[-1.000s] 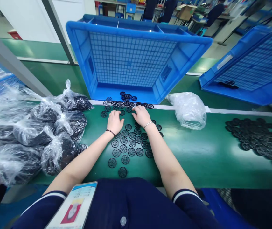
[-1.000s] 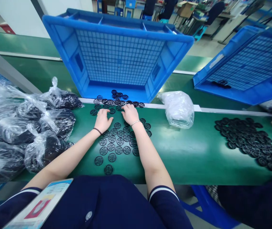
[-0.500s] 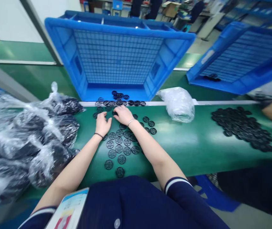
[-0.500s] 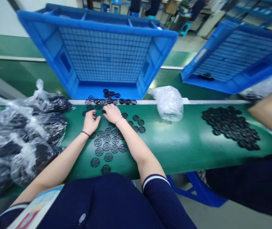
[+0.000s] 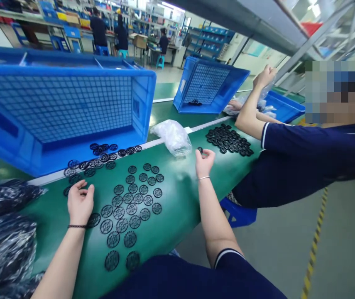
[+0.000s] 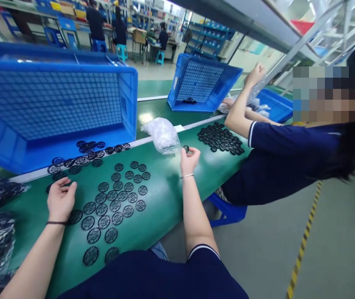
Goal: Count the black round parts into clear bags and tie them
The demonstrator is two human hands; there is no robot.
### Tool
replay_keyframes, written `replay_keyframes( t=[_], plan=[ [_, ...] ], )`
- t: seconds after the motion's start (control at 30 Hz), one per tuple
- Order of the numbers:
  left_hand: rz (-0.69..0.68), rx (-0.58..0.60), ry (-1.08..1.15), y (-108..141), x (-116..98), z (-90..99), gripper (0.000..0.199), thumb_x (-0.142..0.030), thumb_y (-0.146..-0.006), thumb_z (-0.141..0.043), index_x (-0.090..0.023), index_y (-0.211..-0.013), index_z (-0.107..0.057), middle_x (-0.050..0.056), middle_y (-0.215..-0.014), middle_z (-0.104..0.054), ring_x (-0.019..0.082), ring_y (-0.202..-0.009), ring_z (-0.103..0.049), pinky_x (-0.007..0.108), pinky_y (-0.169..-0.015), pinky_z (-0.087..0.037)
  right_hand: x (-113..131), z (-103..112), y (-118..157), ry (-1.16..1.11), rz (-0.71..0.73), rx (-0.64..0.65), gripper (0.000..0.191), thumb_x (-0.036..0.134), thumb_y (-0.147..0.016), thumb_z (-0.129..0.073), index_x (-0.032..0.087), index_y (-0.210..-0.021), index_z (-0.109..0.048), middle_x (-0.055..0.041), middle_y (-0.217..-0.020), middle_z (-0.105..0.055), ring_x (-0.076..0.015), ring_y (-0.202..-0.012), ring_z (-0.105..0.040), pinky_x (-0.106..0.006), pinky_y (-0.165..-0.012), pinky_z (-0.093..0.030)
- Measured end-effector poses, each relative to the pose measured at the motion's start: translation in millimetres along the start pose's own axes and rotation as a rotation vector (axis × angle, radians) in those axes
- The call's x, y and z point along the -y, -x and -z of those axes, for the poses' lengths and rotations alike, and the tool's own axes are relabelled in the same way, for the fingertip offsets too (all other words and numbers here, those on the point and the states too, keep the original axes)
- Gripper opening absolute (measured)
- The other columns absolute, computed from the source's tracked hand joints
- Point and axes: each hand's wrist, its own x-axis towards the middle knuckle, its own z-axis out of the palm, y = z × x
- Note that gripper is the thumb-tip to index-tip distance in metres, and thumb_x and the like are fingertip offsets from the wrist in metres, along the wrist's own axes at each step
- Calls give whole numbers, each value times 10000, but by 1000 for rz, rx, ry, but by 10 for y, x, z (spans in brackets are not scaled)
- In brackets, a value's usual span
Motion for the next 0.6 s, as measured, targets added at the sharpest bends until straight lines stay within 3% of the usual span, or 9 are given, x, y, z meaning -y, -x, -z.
replay_keyframes(
  t=[0.07,0.23,0.4,0.5,0.6],
  plan=[
    [10,4,18,2,-9,25,511,-468,-734,-581,-172,-1148,-547,87,-1090,-647,145,-640,-565,296,-623,-476,-148,49,-202,-125,-180,25,429,523,-668,-624,238,-887,-390,13,-843,-462,-106,-646,-471,-256,-589,-450],
    [2,10,12,43,-27,74,526,-493,-738,-566,-166,-1151,-557,34,-856,-623,169,-626,-555,315,-625,-482,-337,-48,-439,-207,-305,215,406,557,-674,-625,229,-790,-415,60,-643,-429,-87,-533,-457,-205,-476,-411],
    [3,53,-36,63,-10,58,604,-555,-749,-533,-133,-1180,-559,10,-724,-576,187,-636,-548,320,-626,-469,-320,-267,-968,-71,-384,386,316,273,-569,-800,167,-748,-562,25,-563,-531,-89,-470,-471,-197,-405,-368],
    [-13,53,-70,60,1,44,588,-583,-751,-523,-142,-1138,-573,12,-735,-574,190,-652,-547,327,-643,-469,-165,-490,-1501,8,-346,345,299,139,-531,-810,120,-742,-599,-11,-585,-572,-95,-476,-489,-211,-414,-388],
    [-24,48,-86,71,19,52,553,-597,-753,-520,-164,-1091,-580,26,-818,-594,184,-667,-552,336,-664,-476,46,-754,-2002,-10,-203,159,352,211,-700,-710,119,-1022,-600,-84,-934,-646,-100,-676,-587,-199,-556,-482]
  ],
)
